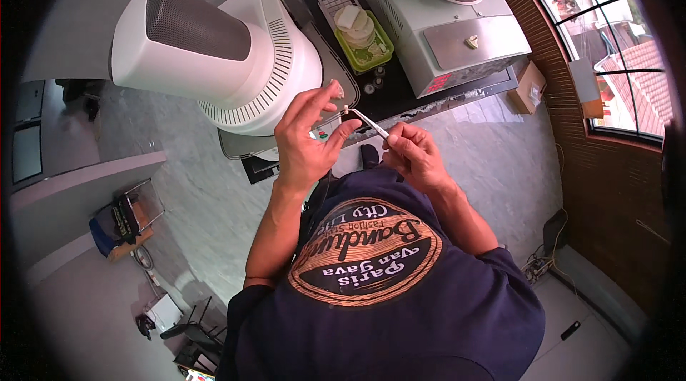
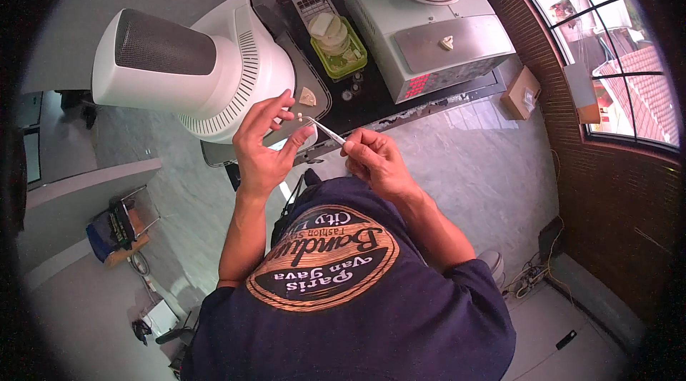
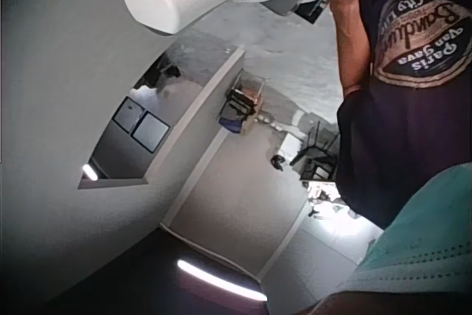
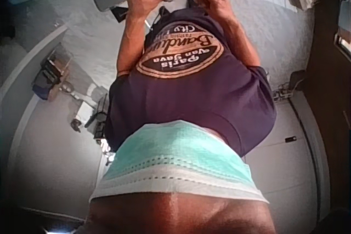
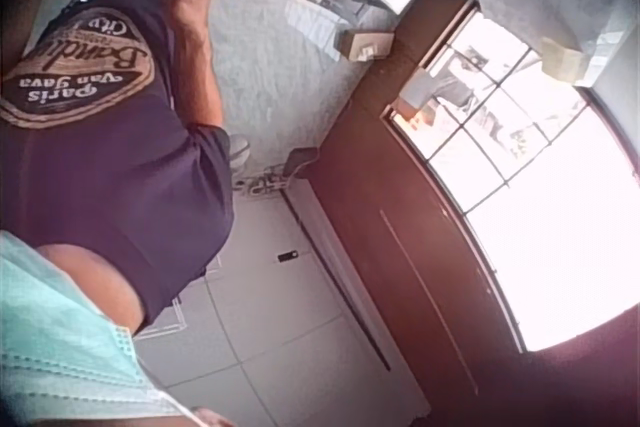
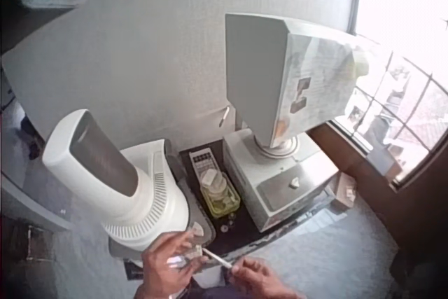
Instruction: The user is refining and preparing a dental crown on a plaster model using various tools and then placing it in a curing or heating machine.
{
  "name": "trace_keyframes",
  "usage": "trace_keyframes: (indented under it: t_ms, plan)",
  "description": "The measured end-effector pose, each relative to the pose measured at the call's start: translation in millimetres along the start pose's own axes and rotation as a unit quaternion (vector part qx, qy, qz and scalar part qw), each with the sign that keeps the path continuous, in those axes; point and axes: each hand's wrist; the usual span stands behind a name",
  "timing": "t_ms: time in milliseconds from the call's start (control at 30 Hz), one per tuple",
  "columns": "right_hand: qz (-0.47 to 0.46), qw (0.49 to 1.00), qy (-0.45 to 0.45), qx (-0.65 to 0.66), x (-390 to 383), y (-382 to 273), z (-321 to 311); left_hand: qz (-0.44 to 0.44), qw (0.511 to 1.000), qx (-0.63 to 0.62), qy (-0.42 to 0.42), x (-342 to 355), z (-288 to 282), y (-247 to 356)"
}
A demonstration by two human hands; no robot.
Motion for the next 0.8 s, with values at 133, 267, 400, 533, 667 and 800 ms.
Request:
trace_keyframes:
  t_ms: [133, 267, 400, 533, 667, 800]
  plan:
    - [0.001, 1.000, -0.007, 0.000, 2, -1, 2, -0.003, 1.000, 0.021, 0.002, -4, -4, -3]
    - [0.006, 1.000, -0.010, -0.017, 3, 0, 2, 0.021, 0.999, 0.022, -0.018, -11, -6, -19]
    - [0.013, 1.000, -0.013, -0.022, 5, 2, -1, -0.004, 1.000, 0.018, 0.007, -10, -5, -6]
    - [0.006, 1.000, -0.020, -0.013, 6, 3, -1, -0.017, 0.999, 0.010, 0.030, -8, -5, 0]
    - [0.007, 1.000, -0.021, -0.009, 5, 2, -1, -0.004, 1.000, 0.021, 0.013, -6, -5, 0]
    - [0.003, 1.000, -0.023, -0.008, 4, 3, -2, -0.001, 1.000, 0.020, 0.007, -12, -3, -11]
Point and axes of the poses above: each hand's wrist, its own x-axis towards the middle knuckle, its own z-axis out of the palm, y = z × x, and after that the axes turned 9 degrees about y, right-handed
